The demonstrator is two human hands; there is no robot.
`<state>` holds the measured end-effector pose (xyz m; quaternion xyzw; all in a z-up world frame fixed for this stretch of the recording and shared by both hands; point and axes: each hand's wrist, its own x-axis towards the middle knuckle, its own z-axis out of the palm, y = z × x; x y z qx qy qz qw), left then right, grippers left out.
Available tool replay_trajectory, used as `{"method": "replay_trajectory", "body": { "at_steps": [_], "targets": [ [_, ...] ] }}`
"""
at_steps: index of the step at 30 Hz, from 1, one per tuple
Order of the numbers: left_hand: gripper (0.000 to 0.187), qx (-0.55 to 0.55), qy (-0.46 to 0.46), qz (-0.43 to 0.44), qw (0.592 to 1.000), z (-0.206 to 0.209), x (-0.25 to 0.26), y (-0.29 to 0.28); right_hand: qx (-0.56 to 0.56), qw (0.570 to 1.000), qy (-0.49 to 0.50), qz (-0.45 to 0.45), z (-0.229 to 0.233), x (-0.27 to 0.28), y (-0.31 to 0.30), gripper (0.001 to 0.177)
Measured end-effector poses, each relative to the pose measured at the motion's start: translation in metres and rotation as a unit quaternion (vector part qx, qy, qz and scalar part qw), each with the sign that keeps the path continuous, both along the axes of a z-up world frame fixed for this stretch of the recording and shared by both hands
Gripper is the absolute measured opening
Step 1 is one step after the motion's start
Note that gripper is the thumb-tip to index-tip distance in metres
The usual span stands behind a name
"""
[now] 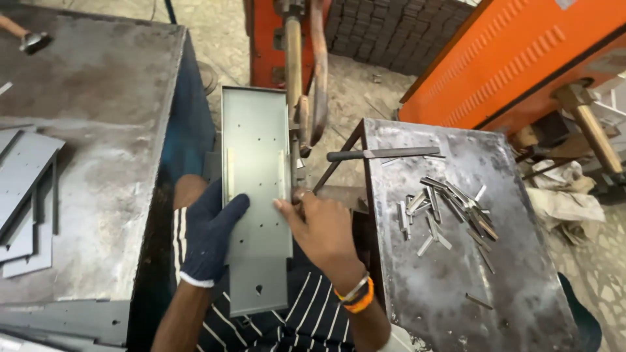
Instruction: The person sits at a workshop bench holding a gray sheet-metal box panel and picks up small metal strips from a nearby table one at a time, fitting each strip into slots along the panel. Finished panels are stacked on the adjacent table as the person works through them.
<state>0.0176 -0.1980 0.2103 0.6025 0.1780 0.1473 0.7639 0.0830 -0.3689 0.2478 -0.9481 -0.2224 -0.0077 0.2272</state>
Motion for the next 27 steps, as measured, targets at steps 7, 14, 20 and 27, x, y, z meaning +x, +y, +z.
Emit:
{"method": "replay_trajectory", "body": {
  "at_steps": [7, 14, 20, 27],
  "targets": [
    [0.034, 0.144, 0.041, 0.243, 0.958, -0.062, -0.067, 0.028, -0.048, 0.984, 0.038, 0.168, -0.049, -0.028, 0.066, 0.039],
    [0.04, 0.078, 0.215, 0.47, 0.853, -0.194, -0.198, 0.113, 0.07, 0.911, 0.242, 0.326, -0.071, -0.065, 0.099, 0.028],
    [0.047, 0.161, 0.274, 0.547, 0.774, -0.226, -0.317, 0.159, 0.106, 0.849, 0.406, 0.32, -0.103, -0.074, 0.119, 0.022],
    [0.04, 0.455, 0.381, 0.593, 0.544, -0.236, -0.353, 0.178, 0.153, 0.801, 0.463, 0.346, -0.145, -0.075, 0.127, 0.023]
  ]
}}
